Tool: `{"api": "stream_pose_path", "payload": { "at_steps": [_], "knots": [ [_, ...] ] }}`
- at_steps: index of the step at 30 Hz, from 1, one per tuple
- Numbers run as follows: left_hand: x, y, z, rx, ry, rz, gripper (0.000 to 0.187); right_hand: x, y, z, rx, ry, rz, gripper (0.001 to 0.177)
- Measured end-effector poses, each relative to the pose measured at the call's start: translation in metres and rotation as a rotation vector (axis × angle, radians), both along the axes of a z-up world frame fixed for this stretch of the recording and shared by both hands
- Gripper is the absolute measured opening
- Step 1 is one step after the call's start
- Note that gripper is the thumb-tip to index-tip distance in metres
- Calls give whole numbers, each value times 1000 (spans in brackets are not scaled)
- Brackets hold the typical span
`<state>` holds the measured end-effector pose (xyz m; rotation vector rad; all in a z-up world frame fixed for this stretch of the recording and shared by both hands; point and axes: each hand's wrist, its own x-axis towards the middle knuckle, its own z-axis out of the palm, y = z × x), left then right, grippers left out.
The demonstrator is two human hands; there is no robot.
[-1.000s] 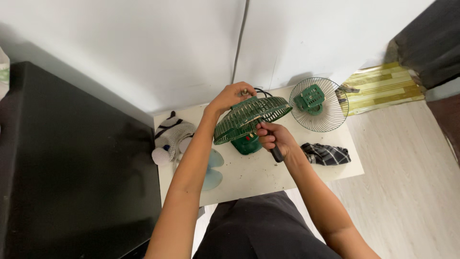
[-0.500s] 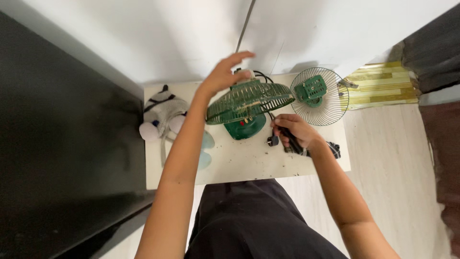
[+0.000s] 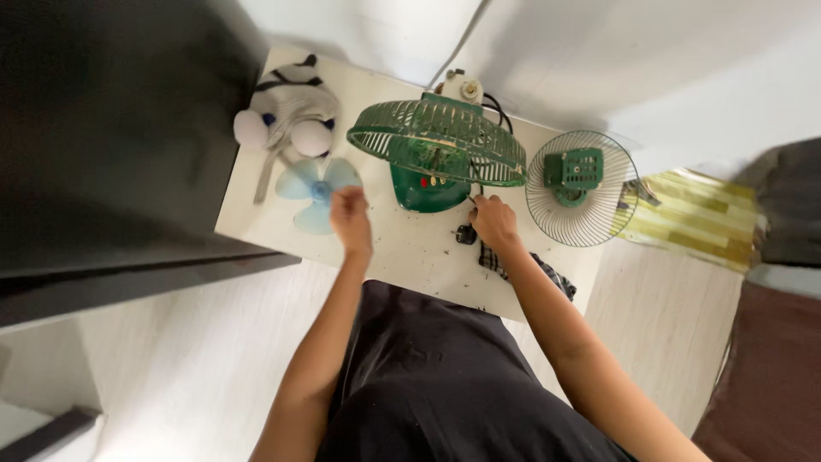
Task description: The person disassembles a green electric fan by removing the front grille and wiping the motor housing with a cloth. They then reattach the front grille and use a screwdriver to tighten the securing screw. Finally, they wipe the fan blades with the cloth.
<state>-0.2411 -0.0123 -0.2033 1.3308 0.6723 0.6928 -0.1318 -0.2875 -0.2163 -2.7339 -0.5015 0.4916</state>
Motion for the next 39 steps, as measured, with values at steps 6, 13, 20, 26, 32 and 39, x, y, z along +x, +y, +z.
{"api": "stream_pose_path", "payload": {
  "at_steps": [6,13,20,26,32,39],
  "knots": [
    [-34,-87,-11,133,211,-360,22,7,-3,-24,-107,-25,38,21],
    [-15,-121,2,72,310,-710,21,-3,-20,-16,-23,-143,26,19],
    [17,-114,39,-242,252,-830,35,-35,-14,69,954,362,-506,18],
    [31,-96,77,-429,90,-972,23,-71,6,150,1301,598,-640,13],
    [31,-48,113,-135,73,-1089,19,-96,28,223,929,369,-399,38],
    [28,1,165,315,-50,-1202,14,-123,72,270,581,157,-294,40]
  ]
}}
